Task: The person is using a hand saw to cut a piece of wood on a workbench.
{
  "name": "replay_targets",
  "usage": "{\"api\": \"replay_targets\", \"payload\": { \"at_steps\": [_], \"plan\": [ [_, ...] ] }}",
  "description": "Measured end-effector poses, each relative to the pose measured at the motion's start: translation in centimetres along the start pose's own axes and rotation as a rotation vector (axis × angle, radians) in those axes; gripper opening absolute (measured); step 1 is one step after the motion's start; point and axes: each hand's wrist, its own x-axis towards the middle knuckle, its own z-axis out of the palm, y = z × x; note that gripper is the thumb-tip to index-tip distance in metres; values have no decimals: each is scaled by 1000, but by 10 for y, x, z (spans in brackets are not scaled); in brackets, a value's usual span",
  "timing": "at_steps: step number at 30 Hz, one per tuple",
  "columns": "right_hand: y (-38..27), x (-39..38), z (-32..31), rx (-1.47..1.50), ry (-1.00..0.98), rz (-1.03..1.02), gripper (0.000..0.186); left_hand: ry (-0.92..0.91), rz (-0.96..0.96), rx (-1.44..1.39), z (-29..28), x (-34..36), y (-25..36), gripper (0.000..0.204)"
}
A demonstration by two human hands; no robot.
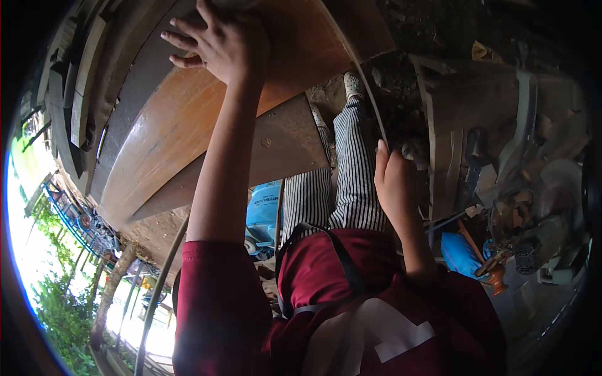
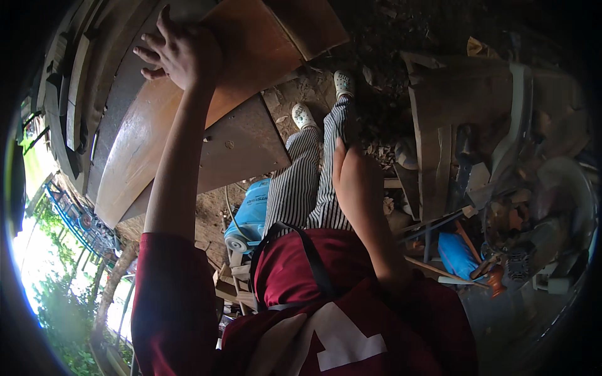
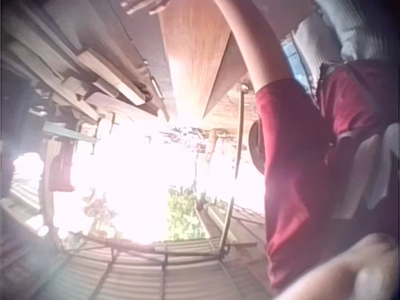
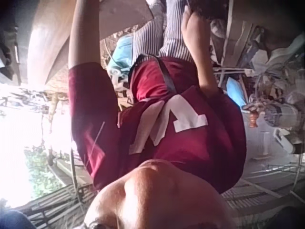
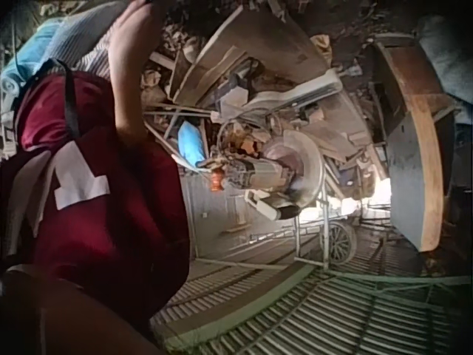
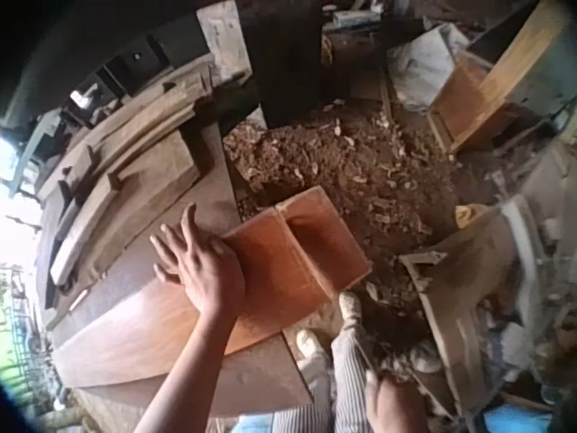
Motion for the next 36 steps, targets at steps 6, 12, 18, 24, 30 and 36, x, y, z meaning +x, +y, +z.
{"api": "replay_targets", "payload": {
  "at_steps": [6, 12, 18, 24, 30, 36],
  "plan": [
    [-26, 77, -10, 188, -25, -4, 39, 56, -64, 92, 1, -5, 21, 44],
    [-13, 26, -39, 240, -182, 127, 35, 89, -72, 78, 0, -3, 7, 45],
    [-34, 93, -34, 189, -116, 23, 43, 61, -129, -17, -11, 3, 21, 44],
    [-37, 35, -56, -31, -223, 36, 39, 111, -160, -110, -6, -7, 2, 44],
    [-52, 136, -50, 82, -176, -139, 41, 115, -140, -94, -12, 3, 28, 43],
    [-68, 87, -88, 349, -500, 306, 35, 73, -191, -145, -3, -8, 13, 42]
  ]
}}
